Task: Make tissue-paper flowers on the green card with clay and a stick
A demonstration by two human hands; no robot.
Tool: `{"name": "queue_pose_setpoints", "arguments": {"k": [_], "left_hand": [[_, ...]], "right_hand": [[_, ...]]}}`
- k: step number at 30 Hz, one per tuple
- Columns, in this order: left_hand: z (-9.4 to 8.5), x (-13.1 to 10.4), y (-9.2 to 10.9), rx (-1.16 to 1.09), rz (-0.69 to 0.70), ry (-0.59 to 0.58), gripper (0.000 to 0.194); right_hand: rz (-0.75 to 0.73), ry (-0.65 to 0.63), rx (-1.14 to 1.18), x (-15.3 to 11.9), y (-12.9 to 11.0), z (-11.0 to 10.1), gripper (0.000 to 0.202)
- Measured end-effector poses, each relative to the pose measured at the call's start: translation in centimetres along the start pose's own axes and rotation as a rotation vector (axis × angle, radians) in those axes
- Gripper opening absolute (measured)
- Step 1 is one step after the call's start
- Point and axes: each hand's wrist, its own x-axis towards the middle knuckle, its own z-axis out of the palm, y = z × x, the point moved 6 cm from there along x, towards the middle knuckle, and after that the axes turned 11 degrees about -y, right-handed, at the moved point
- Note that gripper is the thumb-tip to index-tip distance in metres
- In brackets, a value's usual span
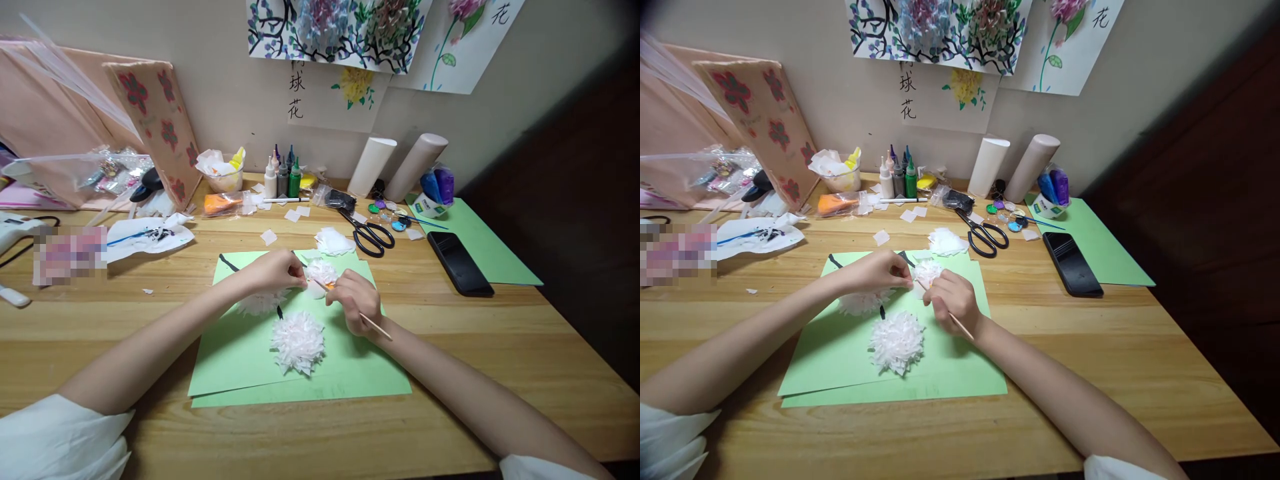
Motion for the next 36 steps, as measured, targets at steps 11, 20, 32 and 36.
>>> {"name": "queue_pose_setpoints", "arguments": {"k": [11, 20, 32, 36], "left_hand": [[-0.1, 0.1, -0.1, 0.096, -0.051, 0.109, 0.021], [-0.2, 0.1, 0.0, 0.107, -0.05, 0.106, 0.019], [-0.2, 0.1, 0.7, 0.186, -0.026, 0.1, 0.024], [-0.1, 0.0, 0.8, 0.188, -0.022, 0.098, 0.027]], "right_hand": [[0.088, -0.183, -0.031, 0.6, 0.8, 1.5, 0.038], [0.191, -0.19, 0.015, 0.6, 1.7, 1.8, 0.044], [0.454, -0.038, 0.132, 1.0, 2.9, 1.6, 0.045], [0.384, -0.006, 0.12, 0.9, 2.5, 1.3, 0.045]]}}
